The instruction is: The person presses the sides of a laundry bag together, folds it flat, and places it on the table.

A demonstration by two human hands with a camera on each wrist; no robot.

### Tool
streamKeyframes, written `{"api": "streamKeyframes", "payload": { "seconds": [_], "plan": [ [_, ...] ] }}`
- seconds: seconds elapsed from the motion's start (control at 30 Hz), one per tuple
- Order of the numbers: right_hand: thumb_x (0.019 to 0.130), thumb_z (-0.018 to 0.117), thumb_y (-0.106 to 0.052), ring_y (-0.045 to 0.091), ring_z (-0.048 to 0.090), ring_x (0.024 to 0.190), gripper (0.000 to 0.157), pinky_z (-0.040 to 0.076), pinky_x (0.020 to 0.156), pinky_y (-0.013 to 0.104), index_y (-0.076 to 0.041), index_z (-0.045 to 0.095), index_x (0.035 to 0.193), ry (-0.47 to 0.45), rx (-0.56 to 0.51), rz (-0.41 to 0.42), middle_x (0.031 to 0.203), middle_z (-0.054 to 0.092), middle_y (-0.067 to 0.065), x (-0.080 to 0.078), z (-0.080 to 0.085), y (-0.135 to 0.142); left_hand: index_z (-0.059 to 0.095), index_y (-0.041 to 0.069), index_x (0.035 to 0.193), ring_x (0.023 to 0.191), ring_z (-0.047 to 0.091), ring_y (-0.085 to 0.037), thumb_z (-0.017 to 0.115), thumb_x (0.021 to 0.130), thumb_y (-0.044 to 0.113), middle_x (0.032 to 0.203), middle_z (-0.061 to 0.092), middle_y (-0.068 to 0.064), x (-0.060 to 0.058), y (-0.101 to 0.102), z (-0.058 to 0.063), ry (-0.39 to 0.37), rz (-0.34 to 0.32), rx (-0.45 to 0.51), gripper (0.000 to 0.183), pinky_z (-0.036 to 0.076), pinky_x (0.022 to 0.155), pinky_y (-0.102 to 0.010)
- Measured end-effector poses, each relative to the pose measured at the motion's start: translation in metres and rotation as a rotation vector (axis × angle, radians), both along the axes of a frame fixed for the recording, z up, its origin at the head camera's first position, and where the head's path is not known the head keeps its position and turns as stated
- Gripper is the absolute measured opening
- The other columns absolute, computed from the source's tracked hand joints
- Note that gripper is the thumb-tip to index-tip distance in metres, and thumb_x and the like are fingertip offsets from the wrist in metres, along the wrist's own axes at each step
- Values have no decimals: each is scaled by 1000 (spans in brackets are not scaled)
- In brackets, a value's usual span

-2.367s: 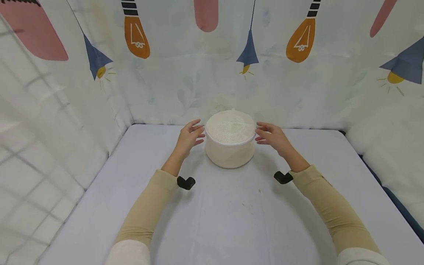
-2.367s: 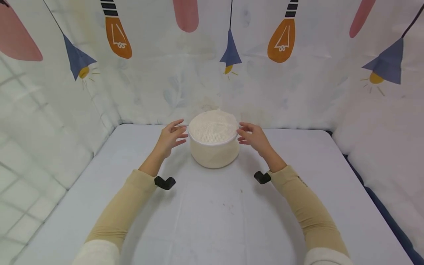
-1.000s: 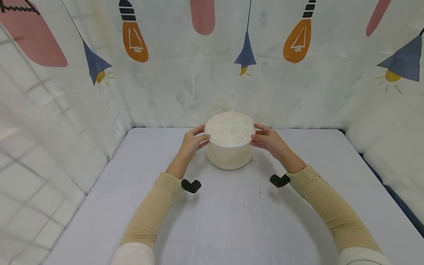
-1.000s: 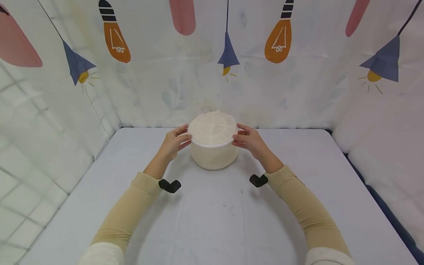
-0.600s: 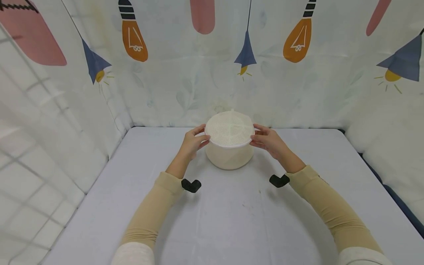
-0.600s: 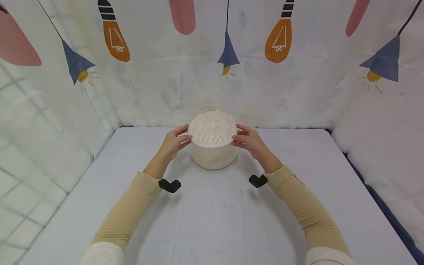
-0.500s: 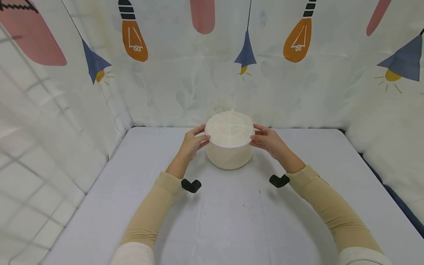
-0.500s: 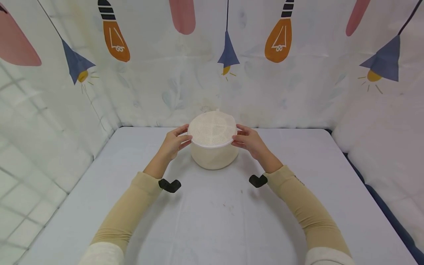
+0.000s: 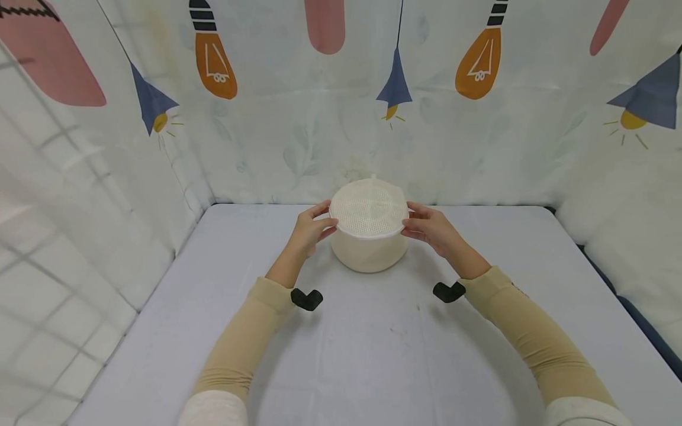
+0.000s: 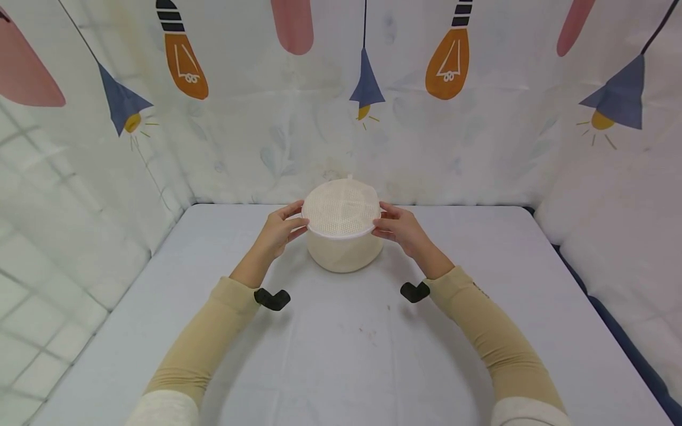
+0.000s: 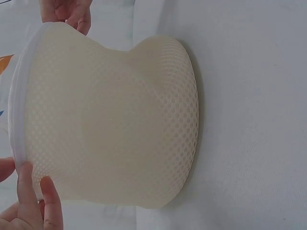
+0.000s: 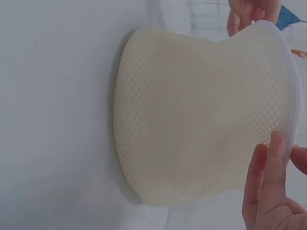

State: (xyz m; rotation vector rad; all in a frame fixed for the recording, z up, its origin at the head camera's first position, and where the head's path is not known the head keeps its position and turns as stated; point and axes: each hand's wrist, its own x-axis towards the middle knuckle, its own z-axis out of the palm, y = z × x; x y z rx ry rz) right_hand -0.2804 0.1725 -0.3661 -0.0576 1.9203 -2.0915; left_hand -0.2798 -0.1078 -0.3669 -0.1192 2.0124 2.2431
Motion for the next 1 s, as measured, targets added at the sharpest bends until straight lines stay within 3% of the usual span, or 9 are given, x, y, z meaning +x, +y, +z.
{"api": "streamKeyframes", "payload": {
  "seconds": [1.0],
  "plan": [
    [90, 60, -2, 14, 62, 86, 62, 50, 82, 28, -10, 33, 145, -22, 10, 4, 119, 49, 14, 2, -4, -4, 43, 11, 140, 111, 53, -20, 60, 85, -6, 137, 41, -5, -1, -2, -6, -14, -15, -11, 60, 50, 81, -25]
  ]
}}
